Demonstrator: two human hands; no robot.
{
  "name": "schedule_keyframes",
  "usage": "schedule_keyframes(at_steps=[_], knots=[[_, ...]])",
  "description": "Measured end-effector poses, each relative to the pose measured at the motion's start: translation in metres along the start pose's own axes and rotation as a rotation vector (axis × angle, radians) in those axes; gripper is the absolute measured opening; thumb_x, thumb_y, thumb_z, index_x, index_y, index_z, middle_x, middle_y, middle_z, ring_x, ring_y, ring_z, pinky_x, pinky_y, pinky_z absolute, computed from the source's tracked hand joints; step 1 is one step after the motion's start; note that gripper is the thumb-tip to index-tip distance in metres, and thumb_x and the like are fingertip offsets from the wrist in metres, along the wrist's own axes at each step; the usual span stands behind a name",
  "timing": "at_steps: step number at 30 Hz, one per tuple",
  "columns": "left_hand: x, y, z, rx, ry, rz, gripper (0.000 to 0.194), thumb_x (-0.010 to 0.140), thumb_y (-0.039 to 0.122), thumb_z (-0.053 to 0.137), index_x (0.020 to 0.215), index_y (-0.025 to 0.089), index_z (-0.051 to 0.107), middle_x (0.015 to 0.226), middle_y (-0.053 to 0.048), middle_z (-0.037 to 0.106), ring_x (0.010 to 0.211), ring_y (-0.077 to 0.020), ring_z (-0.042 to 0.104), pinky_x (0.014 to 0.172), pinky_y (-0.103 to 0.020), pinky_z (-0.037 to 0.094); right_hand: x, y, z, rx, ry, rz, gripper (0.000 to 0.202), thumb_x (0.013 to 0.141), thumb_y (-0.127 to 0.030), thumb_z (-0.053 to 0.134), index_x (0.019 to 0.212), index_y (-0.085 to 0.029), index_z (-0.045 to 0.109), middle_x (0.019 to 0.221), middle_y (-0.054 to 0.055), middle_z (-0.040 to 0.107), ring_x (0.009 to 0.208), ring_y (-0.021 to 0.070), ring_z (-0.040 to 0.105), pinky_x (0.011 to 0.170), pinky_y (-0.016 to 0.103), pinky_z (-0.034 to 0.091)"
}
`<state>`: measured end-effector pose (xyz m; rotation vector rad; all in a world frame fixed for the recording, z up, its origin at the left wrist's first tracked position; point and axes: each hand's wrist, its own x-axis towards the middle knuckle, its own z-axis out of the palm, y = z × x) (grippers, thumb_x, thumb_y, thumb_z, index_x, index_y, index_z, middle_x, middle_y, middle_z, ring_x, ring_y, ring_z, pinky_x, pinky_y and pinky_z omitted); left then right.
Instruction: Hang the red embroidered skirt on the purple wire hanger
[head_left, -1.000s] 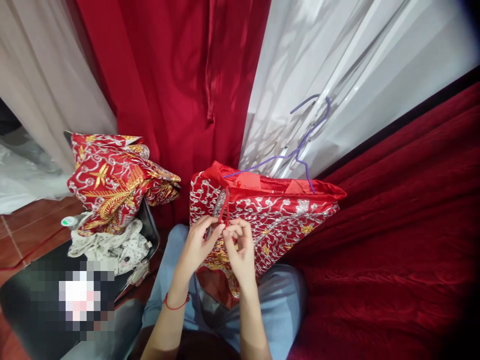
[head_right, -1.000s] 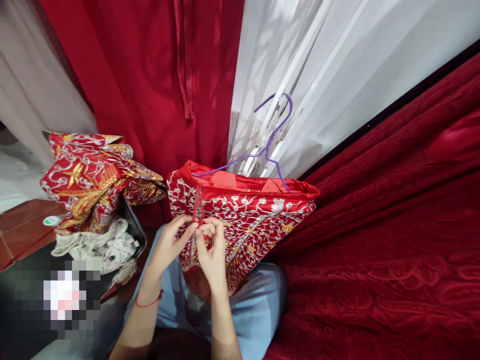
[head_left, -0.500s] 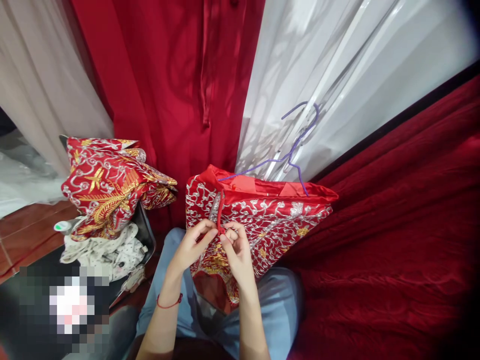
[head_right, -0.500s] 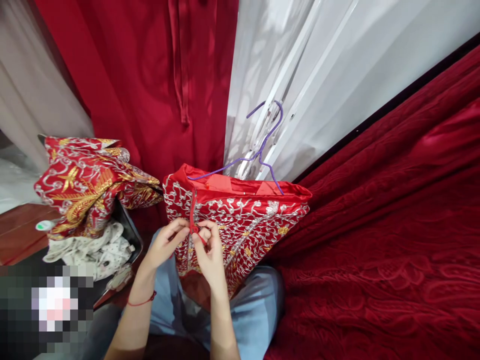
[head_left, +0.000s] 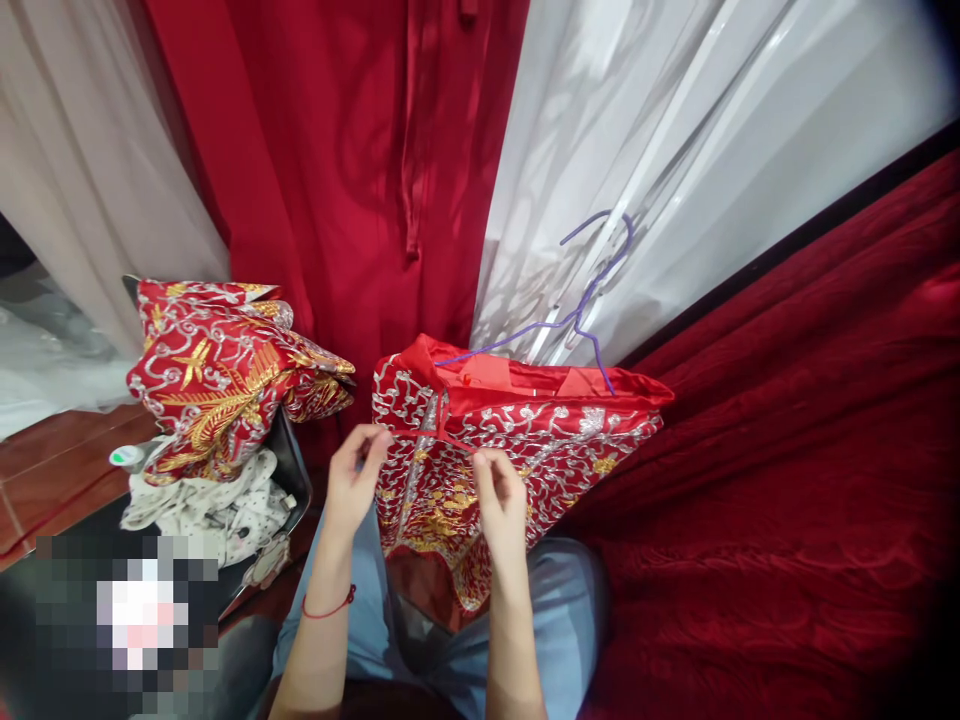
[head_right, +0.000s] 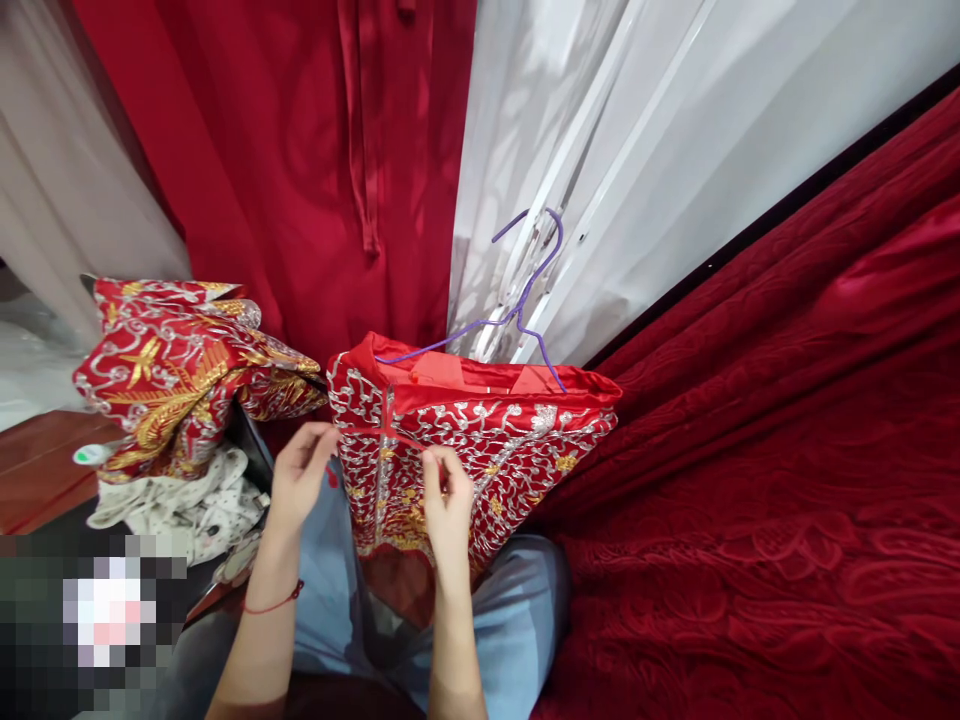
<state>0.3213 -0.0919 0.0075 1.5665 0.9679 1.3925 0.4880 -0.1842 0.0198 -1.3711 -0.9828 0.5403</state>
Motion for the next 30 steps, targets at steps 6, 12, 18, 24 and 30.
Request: schedule_keyframes(at_steps=[6, 12, 18, 24, 30], knots=[[0.006, -0.006, -0.005, 0.034, 0.457, 0.053, 0.026, 0.094, 0.045, 0.057, 0.091, 0.019, 0.059, 0.082, 0.000, 0.060, 0.075, -0.0126, 0.057, 0.073, -0.023, 0.047, 0.010, 0.000, -0.010, 0.038, 0.409, -0.103, 0.026, 0.093, -0.046, 0.057, 0.089, -0.021, 0.060, 0.079, 0.001, 0.055, 0.069, 0.0147, 0.046, 0.064, 0.027, 0.038], [0.019, 0.009, -0.010, 0.127, 0.084, 0.169, 0.019, 0.095, 0.036, 0.056, 0.099, 0.019, 0.063, 0.093, -0.004, 0.066, 0.088, -0.0158, 0.062, 0.085, -0.028, 0.048, 0.030, -0.015, -0.017, 0.176, -0.007, -0.053, 0.021, 0.091, -0.043, 0.061, 0.093, -0.022, 0.062, 0.077, 0.000, 0.063, 0.070, 0.0157, 0.058, 0.074, 0.032, 0.048], [0.051, 0.045, 0.015, 0.145, -0.225, 0.367, 0.023, 0.095, 0.035, 0.056, 0.112, 0.020, 0.061, 0.106, -0.007, 0.066, 0.096, -0.0182, 0.062, 0.088, -0.031, 0.049, 0.056, -0.032, 0.009, 0.307, -0.388, 0.066, 0.030, 0.087, -0.049, 0.065, 0.094, -0.023, 0.053, 0.077, -0.001, 0.067, 0.060, 0.0129, 0.060, 0.067, 0.030, 0.050], [0.085, 0.060, 0.033, 0.273, -0.272, 0.425, 0.017, 0.093, 0.036, 0.059, 0.092, 0.020, 0.065, 0.092, -0.004, 0.068, 0.089, -0.0190, 0.061, 0.086, -0.032, 0.047, 0.097, -0.056, 0.014, 0.198, -0.327, -0.133, 0.027, 0.086, -0.045, 0.067, 0.097, -0.022, 0.057, 0.079, -0.002, 0.065, 0.058, 0.0094, 0.056, 0.061, 0.026, 0.049], [0.115, 0.053, 0.049, 0.288, -0.234, 0.452, 0.018, 0.093, 0.035, 0.059, 0.093, 0.019, 0.065, 0.094, -0.005, 0.068, 0.091, -0.0193, 0.062, 0.087, -0.032, 0.046, 0.127, -0.061, 0.009, -0.023, -0.307, -0.202, 0.034, 0.089, -0.047, 0.062, 0.109, -0.019, 0.062, 0.078, -0.002, 0.064, 0.055, 0.0089, 0.053, 0.056, 0.024, 0.044]])
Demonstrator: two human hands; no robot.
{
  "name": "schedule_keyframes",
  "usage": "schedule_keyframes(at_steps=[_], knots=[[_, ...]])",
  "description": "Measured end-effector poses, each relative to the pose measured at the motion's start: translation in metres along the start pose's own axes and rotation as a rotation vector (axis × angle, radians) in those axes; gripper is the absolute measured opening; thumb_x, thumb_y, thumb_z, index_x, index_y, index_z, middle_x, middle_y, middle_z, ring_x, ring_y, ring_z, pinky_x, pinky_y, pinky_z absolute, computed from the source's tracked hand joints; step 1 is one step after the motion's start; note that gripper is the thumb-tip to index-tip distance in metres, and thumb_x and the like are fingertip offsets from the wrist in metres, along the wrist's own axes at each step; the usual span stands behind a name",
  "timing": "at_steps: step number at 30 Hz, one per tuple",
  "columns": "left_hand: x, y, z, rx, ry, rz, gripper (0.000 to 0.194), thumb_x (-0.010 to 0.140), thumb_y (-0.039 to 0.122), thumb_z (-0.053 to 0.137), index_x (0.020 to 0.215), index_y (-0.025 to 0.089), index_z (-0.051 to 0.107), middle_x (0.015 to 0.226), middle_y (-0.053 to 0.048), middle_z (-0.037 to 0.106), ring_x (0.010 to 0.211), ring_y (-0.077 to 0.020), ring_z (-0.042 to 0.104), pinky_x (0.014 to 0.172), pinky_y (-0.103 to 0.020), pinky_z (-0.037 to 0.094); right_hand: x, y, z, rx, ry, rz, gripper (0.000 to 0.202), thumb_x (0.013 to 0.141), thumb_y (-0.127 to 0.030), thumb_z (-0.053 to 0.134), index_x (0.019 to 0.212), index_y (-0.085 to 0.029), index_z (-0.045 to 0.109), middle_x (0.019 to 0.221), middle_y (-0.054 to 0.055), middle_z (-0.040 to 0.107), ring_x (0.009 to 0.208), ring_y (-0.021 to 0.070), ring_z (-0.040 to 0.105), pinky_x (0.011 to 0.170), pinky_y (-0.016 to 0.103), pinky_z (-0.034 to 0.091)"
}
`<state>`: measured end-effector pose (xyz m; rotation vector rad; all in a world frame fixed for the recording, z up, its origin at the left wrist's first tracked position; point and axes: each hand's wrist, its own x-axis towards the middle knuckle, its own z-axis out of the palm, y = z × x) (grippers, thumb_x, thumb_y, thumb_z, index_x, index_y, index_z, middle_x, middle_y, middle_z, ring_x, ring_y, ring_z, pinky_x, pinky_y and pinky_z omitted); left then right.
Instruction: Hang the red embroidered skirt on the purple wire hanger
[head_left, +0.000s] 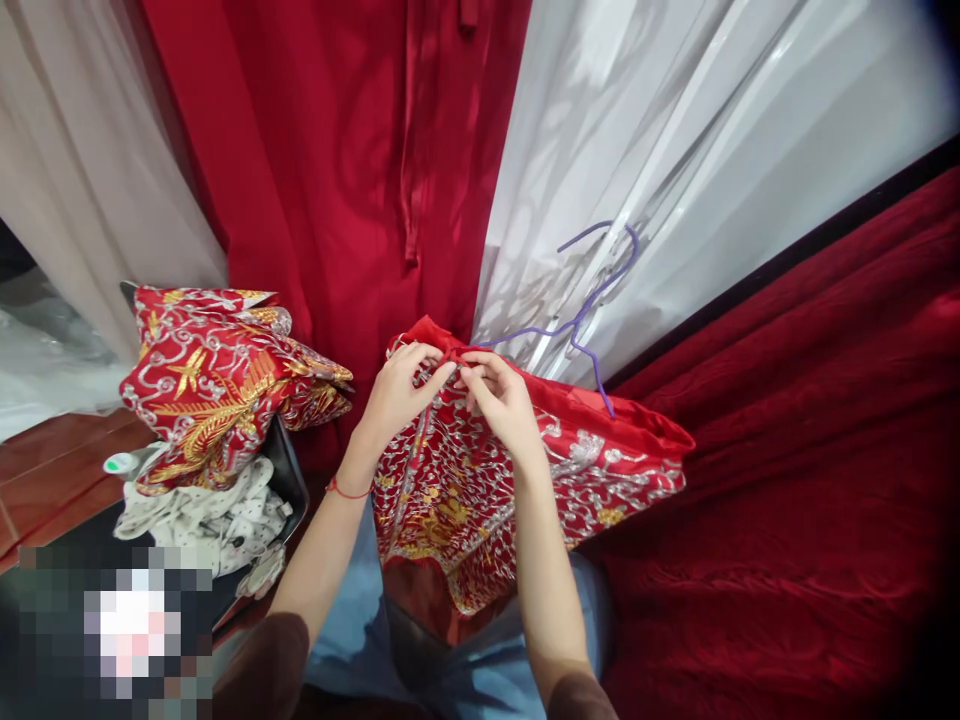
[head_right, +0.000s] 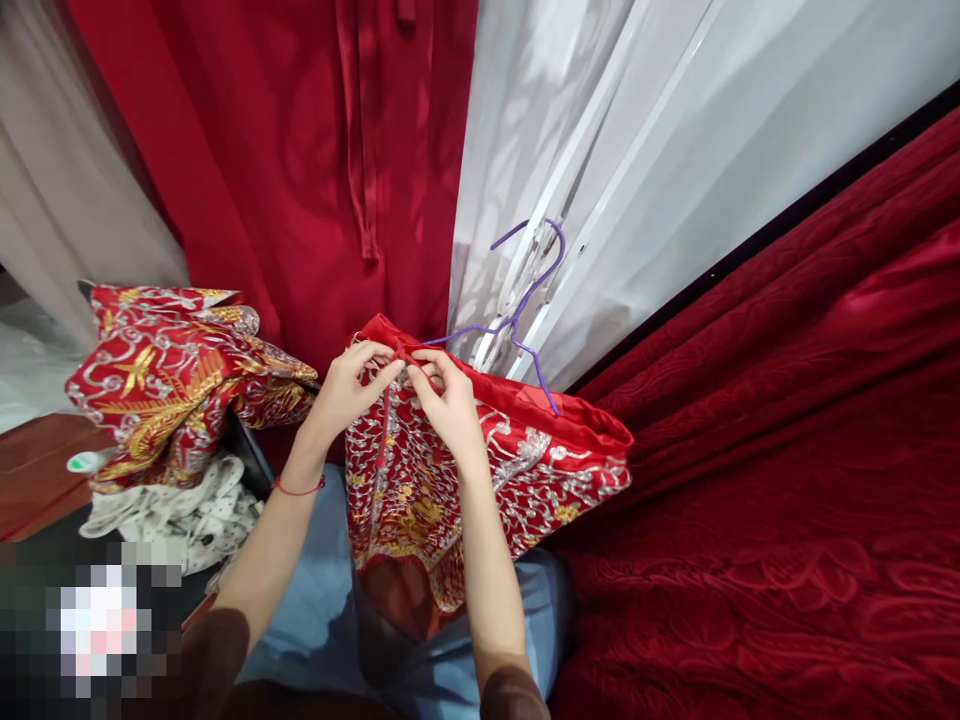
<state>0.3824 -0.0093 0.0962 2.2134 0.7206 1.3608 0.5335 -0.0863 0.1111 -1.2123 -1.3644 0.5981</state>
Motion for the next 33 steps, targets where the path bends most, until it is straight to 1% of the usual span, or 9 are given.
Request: schedule_keyframes(at_steps=[3, 6, 12, 18, 21, 24, 27, 30, 33], knots=[[0.008, -0.006, 0.007, -0.041, 0.012, 0.015, 0.020, 0.095, 0.035, 0.055, 0.090, 0.019, 0.066, 0.094, -0.004, 0.068, 0.089, -0.0181, 0.061, 0.086, -0.030, 0.046, 0.001, 0.000, 0.002, -0.141, 0.043, -0.055, 0.035, 0.092, -0.046, 0.059, 0.113, -0.019, 0.063, 0.071, -0.003, 0.059, 0.061, 0.0108, 0.052, 0.062, 0.025, 0.043], [0.009, -0.009, 0.009, -0.122, 0.015, -0.002, 0.022, 0.096, 0.035, 0.053, 0.091, 0.019, 0.066, 0.093, -0.004, 0.067, 0.087, -0.0169, 0.061, 0.081, -0.028, 0.047, 0.002, -0.002, 0.005, -0.259, 0.105, -0.112, 0.029, 0.094, -0.043, 0.057, 0.107, -0.019, 0.067, 0.067, -0.003, 0.057, 0.062, 0.0121, 0.051, 0.066, 0.026, 0.043], [0.005, -0.013, -0.004, -0.138, 0.033, -0.018, 0.023, 0.095, 0.036, 0.055, 0.084, 0.018, 0.065, 0.089, -0.003, 0.067, 0.083, -0.0154, 0.060, 0.079, -0.025, 0.046, 0.004, -0.002, 0.004, -0.418, 0.259, -0.207, 0.023, 0.096, -0.033, 0.052, 0.091, -0.020, 0.070, 0.086, 0.004, 0.067, 0.076, 0.0170, 0.059, 0.076, 0.030, 0.046], [-0.002, -0.012, -0.006, -0.155, 0.061, -0.031, 0.022, 0.095, 0.035, 0.056, 0.085, 0.018, 0.065, 0.090, -0.003, 0.067, 0.084, -0.0154, 0.061, 0.080, -0.026, 0.047, 0.003, 0.003, 0.013, -0.431, 0.385, -0.266, 0.021, 0.096, -0.028, 0.051, 0.089, -0.021, 0.068, 0.091, 0.006, 0.064, 0.082, 0.0186, 0.060, 0.080, 0.033, 0.048], [-0.007, -0.013, -0.004, -0.281, 0.028, -0.118, 0.022, 0.094, 0.039, 0.057, 0.088, 0.018, 0.063, 0.086, -0.003, 0.066, 0.078, -0.0146, 0.063, 0.076, -0.026, 0.049, 0.000, 0.003, 0.015, -0.415, 0.423, -0.264, 0.021, 0.096, -0.029, 0.051, 0.090, -0.019, 0.069, 0.090, 0.006, 0.066, 0.079, 0.0182, 0.060, 0.076, 0.031, 0.047], [-0.012, -0.015, -0.008, -0.454, -0.076, -0.244, 0.023, 0.094, 0.042, 0.055, 0.098, 0.020, 0.060, 0.071, 0.002, 0.060, 0.058, -0.0106, 0.054, 0.057, -0.022, 0.044, -0.004, 0.003, 0.012, -0.377, 0.345, -0.178, 0.027, 0.096, -0.032, 0.051, 0.088, -0.018, 0.072, 0.077, 0.004, 0.068, 0.064, 0.0151, 0.056, 0.065, 0.028, 0.044], [-0.017, -0.016, -0.019, -0.457, -0.084, -0.220, 0.020, 0.094, 0.037, 0.052, 0.102, 0.022, 0.062, 0.073, 0.001, 0.060, 0.062, -0.0110, 0.053, 0.058, -0.022, 0.042, -0.006, 0.002, 0.005, -0.418, 0.183, -0.097, 0.028, 0.095, -0.032, 0.053, 0.086, -0.018, 0.075, 0.066, 0.001, 0.067, 0.055, 0.0137, 0.053, 0.059, 0.027, 0.040], [-0.021, -0.014, -0.026, -0.269, -0.134, -0.174, 0.019, 0.089, 0.027, 0.053, 0.085, 0.020, 0.070, 0.079, -0.002, 0.065, 0.072, -0.0139, 0.058, 0.067, -0.025, 0.044, -0.007, 0.002, -0.003, -0.449, -0.017, -0.073, 0.020, 0.090, -0.029, 0.060, 0.086, -0.020, 0.078, 0.068, 0.001, 0.070, 0.059, 0.0141, 0.056, 0.060, 0.026, 0.040], [-0.026, -0.013, -0.025, 0.073, -0.106, -0.271, 0.020, 0.080, 0.020, 0.056, 0.069, 0.019, 0.072, 0.071, -0.002, 0.065, 0.062, -0.0143, 0.054, 0.062, -0.028, 0.040, -0.007, 0.000, -0.008, -0.395, -0.199, -0.083, 0.013, 0.085, -0.028, 0.068, 0.087, -0.021, 0.079, 0.074, 0.001, 0.073, 0.061, 0.0134, 0.059, 0.062, 0.025, 0.041]])
